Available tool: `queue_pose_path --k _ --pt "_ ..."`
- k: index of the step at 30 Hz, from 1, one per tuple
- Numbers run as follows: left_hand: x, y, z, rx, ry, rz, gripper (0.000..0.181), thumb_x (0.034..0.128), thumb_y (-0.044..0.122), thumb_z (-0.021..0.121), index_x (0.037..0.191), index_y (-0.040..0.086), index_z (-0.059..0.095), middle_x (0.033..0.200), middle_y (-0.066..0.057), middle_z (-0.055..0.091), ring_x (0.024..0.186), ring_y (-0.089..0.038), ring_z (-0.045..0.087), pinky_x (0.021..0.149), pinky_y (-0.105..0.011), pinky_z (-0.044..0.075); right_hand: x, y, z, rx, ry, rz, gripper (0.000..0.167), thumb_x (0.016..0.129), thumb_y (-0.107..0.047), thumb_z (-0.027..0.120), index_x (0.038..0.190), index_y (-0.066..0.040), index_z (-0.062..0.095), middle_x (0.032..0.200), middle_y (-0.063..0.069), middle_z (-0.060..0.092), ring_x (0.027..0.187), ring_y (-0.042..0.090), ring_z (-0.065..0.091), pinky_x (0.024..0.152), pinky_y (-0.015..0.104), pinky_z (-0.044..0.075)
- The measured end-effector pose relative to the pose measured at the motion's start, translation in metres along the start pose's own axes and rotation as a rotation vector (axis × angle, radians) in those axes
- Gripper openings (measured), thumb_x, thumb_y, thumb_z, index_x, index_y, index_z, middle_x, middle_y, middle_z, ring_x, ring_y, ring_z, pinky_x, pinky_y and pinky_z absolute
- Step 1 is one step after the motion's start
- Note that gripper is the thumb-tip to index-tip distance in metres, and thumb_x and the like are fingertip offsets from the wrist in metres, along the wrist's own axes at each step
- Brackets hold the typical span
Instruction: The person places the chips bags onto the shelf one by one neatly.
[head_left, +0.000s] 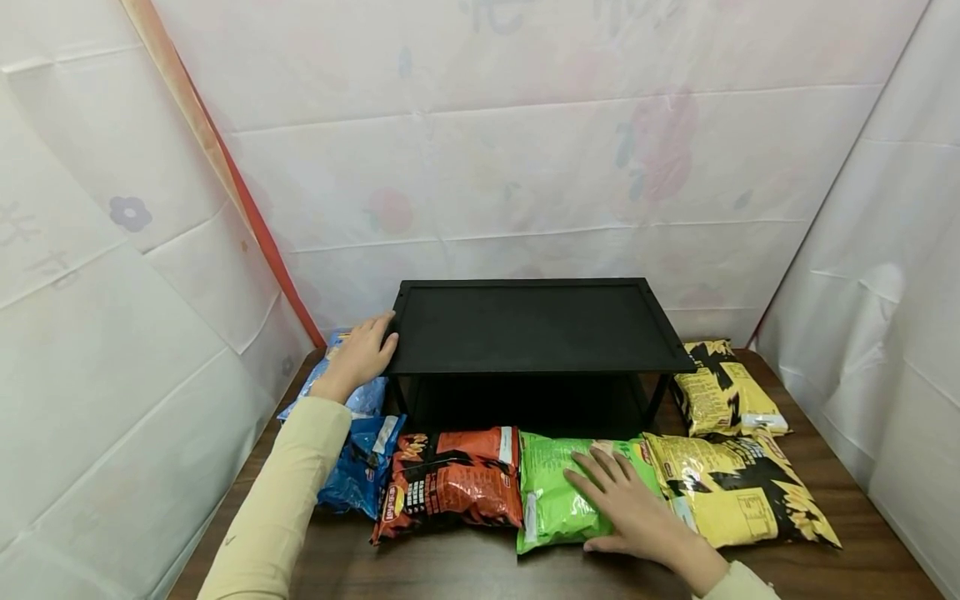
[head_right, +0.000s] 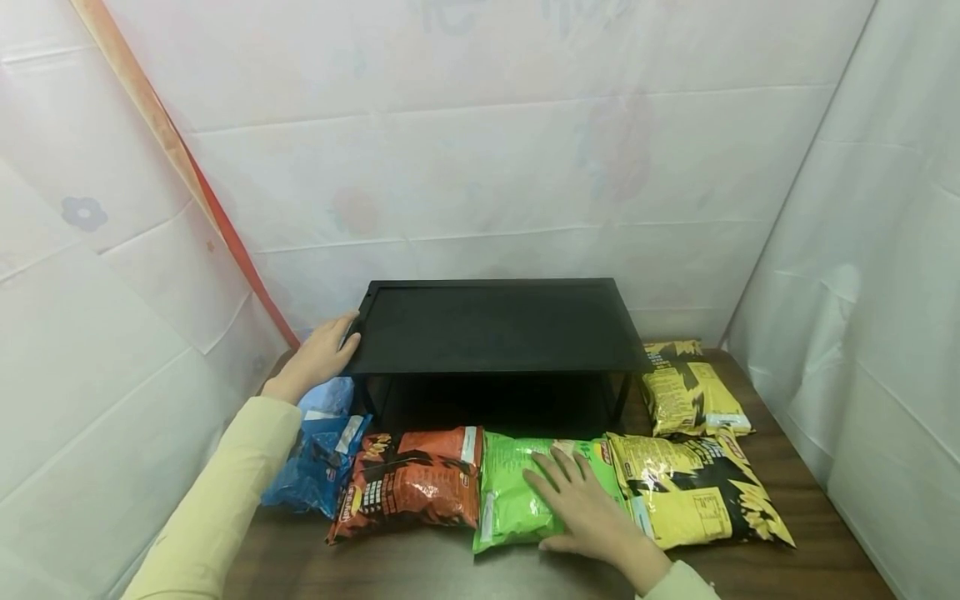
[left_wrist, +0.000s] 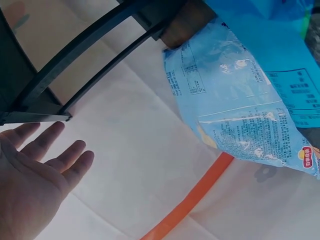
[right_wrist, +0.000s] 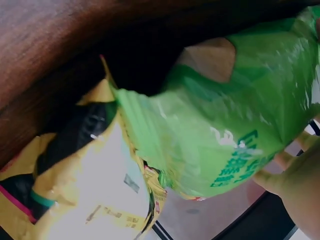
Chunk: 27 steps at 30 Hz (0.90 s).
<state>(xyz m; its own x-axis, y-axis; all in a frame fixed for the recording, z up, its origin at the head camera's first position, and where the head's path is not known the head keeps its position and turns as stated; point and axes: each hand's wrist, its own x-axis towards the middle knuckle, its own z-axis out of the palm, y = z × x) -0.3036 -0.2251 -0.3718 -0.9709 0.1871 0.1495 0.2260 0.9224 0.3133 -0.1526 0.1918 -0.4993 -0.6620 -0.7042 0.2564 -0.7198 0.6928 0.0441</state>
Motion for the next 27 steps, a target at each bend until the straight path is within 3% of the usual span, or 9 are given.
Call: queue_pose_path --k 6,12,27 --pt "0.0000 0.0000 0.0019 -0.015 -0.021 0.001 0.054 0.0990 0.032 0.033 0.147 0.010 0.020 0.146 -0.022 0.028 0.132 -0.041 0.027 0.105 -0.058 0.026 -0.0033 0.0000 0.0033 -0.068 -0.048 -0.004 0.114 0.053 -0.066 0.073 0.144 -0.015 0.029 0.148 0.013 0.029 0.133 0.041 0.028 0.103 0.061 0.027" --pt "-0.0008 0.0000 0.0020 -0.018 -0.042 -0.002 0.054 0.0991 0.032 0.032 0.147 0.010 0.019 0.147 -0.021 0.026 0.133 -0.040 0.026 0.106 -0.056 0.025 -0.0048 -0.0004 0.0038 -0.119 -0.081 0.003 0.118 0.049 -0.060 0.078 0.145 -0.017 0.026 0.150 0.013 0.025 0.135 0.040 0.023 0.104 0.061 0.025" --pt "-0.0008 -0.0035 0.0059 0.008 -0.055 -0.005 0.054 0.0996 0.033 0.029 0.147 0.009 0.020 0.148 -0.020 0.025 0.134 -0.040 0.025 0.108 -0.055 0.023 -0.0066 -0.0005 -0.0008 -0.130 -0.020 -0.013 0.115 0.047 -0.052 0.084 0.143 -0.017 0.032 0.142 0.017 0.036 0.128 0.041 0.035 0.098 0.057 0.037"
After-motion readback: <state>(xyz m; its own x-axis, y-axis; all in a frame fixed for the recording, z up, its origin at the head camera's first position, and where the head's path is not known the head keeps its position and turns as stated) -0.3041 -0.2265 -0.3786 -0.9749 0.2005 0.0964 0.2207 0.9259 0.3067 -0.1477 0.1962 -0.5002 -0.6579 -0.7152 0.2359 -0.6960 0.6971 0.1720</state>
